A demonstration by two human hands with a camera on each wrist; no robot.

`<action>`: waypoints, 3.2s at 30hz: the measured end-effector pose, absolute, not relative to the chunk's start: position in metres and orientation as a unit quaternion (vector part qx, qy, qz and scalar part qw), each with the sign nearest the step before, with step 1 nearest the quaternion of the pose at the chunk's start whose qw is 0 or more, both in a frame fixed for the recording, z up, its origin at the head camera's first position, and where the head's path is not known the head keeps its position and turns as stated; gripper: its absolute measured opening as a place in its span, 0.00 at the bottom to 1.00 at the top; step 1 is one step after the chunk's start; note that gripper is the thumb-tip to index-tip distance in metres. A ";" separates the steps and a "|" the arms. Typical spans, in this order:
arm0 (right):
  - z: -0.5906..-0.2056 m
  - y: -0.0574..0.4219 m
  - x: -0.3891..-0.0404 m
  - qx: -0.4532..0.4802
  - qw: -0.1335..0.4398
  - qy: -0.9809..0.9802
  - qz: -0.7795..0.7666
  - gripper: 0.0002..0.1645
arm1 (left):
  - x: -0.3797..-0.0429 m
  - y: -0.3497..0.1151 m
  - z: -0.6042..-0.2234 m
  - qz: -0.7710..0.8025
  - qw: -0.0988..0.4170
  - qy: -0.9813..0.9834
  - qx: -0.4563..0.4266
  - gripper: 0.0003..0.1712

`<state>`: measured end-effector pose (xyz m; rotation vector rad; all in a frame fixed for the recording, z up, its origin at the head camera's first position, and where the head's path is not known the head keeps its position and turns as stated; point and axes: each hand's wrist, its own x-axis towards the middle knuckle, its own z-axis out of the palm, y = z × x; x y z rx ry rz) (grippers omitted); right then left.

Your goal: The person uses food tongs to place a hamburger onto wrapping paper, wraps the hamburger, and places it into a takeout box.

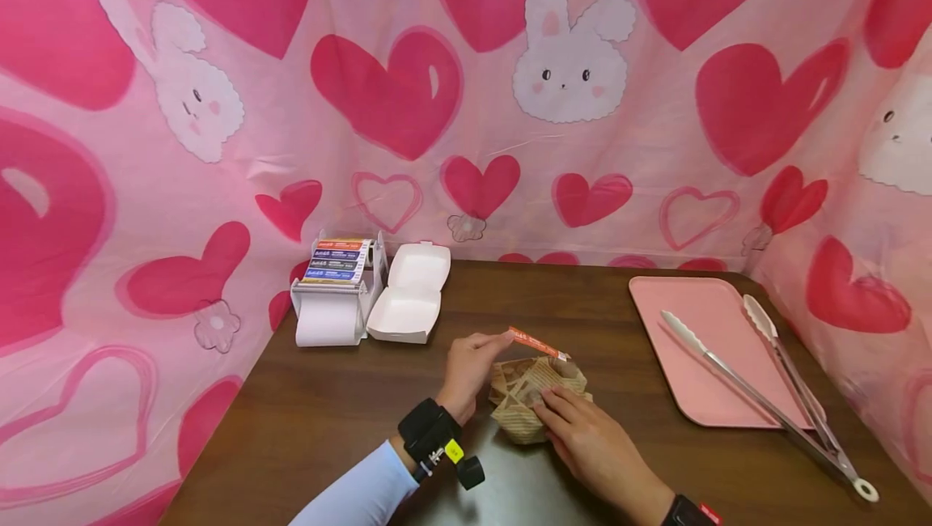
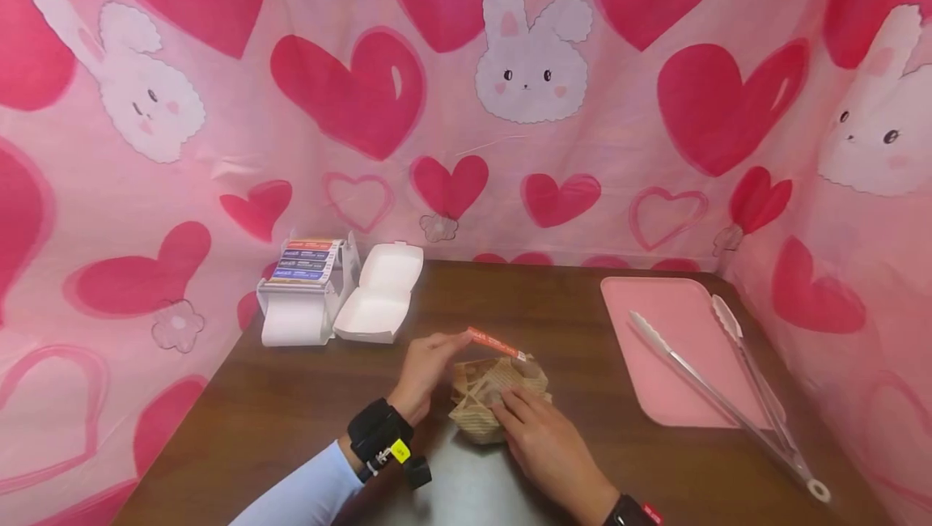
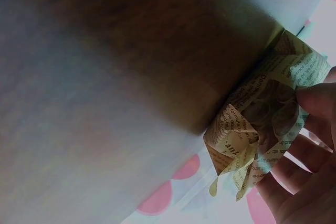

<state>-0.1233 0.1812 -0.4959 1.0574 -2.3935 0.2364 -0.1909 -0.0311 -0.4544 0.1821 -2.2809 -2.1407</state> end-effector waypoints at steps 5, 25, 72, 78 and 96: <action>-0.496 0.179 -0.123 0.388 0.251 -0.883 0.082 0.28 | -0.186 -0.022 -0.465 -0.667 0.006 -0.743 0.054 0.22; -0.486 0.177 -0.138 0.383 0.258 -0.875 0.146 0.13 | -0.173 -0.024 -0.488 -0.570 0.058 -0.820 0.004 0.13; -0.484 0.173 -0.155 0.349 0.227 -0.898 0.139 0.18 | -0.176 -0.040 -0.494 -0.195 0.283 -0.911 -0.228 0.14; -0.485 0.173 -0.155 0.342 0.221 -0.903 0.133 0.19 | -0.169 -0.038 -0.487 -0.047 0.225 -0.908 -0.350 0.26; -0.484 0.174 -0.150 0.312 0.198 -0.920 0.134 0.20 | -0.164 -0.041 -0.488 0.041 0.151 -0.920 -0.360 0.32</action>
